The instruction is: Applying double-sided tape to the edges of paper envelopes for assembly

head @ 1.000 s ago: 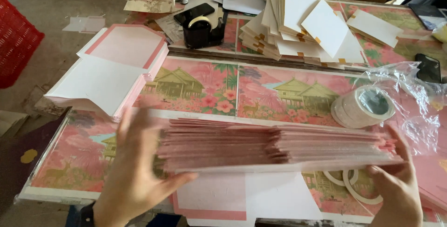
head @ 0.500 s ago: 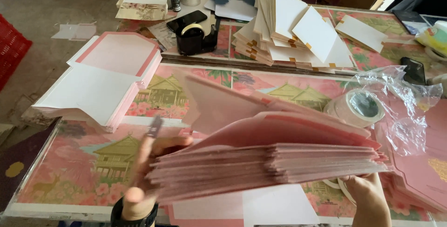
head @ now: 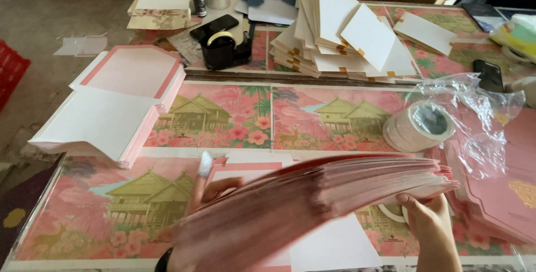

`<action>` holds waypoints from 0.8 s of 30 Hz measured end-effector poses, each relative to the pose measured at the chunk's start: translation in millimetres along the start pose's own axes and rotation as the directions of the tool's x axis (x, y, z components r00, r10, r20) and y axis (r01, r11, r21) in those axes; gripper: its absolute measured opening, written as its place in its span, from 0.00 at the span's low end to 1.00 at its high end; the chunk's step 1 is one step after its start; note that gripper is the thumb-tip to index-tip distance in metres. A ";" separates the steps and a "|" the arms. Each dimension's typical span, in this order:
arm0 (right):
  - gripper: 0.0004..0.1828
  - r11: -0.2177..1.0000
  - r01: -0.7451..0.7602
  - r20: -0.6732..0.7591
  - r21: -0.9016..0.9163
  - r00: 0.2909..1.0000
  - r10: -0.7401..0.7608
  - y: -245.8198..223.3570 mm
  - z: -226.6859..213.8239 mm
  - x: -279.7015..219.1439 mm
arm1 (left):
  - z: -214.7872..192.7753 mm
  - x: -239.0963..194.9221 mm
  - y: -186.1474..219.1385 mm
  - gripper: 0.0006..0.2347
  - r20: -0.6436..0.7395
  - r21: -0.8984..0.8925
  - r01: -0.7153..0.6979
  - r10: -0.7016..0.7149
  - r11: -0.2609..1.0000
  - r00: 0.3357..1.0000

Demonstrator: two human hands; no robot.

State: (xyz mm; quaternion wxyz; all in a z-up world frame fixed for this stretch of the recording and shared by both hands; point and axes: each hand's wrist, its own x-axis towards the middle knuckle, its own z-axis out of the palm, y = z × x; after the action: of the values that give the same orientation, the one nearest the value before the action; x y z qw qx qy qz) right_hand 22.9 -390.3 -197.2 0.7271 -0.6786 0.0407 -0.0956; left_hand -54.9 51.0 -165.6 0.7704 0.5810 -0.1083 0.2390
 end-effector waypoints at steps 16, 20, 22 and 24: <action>0.43 0.934 0.163 0.391 0.318 0.875 -0.286 -38.5 8.4 -30.1 | 73.5 70.0 97.5 0.40 0.189 0.231 0.092 -0.137 0.969 0.972; 0.40 0.931 0.184 0.347 0.314 0.891 -0.293 -35.0 1.0 -31.5 | 54.7 36.3 44.5 0.37 0.220 0.287 0.115 -0.182 0.951 0.959; 0.37 0.919 0.222 0.308 0.325 0.894 -0.325 -34.3 0.4 -28.9 | 37.6 1.9 11.4 0.36 0.230 0.319 0.117 -0.196 0.941 0.953; 0.35 0.912 0.242 0.289 0.332 0.894 -0.343 -34.2 2.4 -23.6 | 13.1 -35.7 -34.3 0.18 0.172 0.270 0.173 -0.224 0.947 0.959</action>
State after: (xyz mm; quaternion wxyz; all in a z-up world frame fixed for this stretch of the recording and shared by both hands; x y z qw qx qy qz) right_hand -2.6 -385.5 -164.7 0.7908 -0.5700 -0.2035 -0.0910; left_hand -67.3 22.8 -206.4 0.6957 0.7032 -0.0947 0.1122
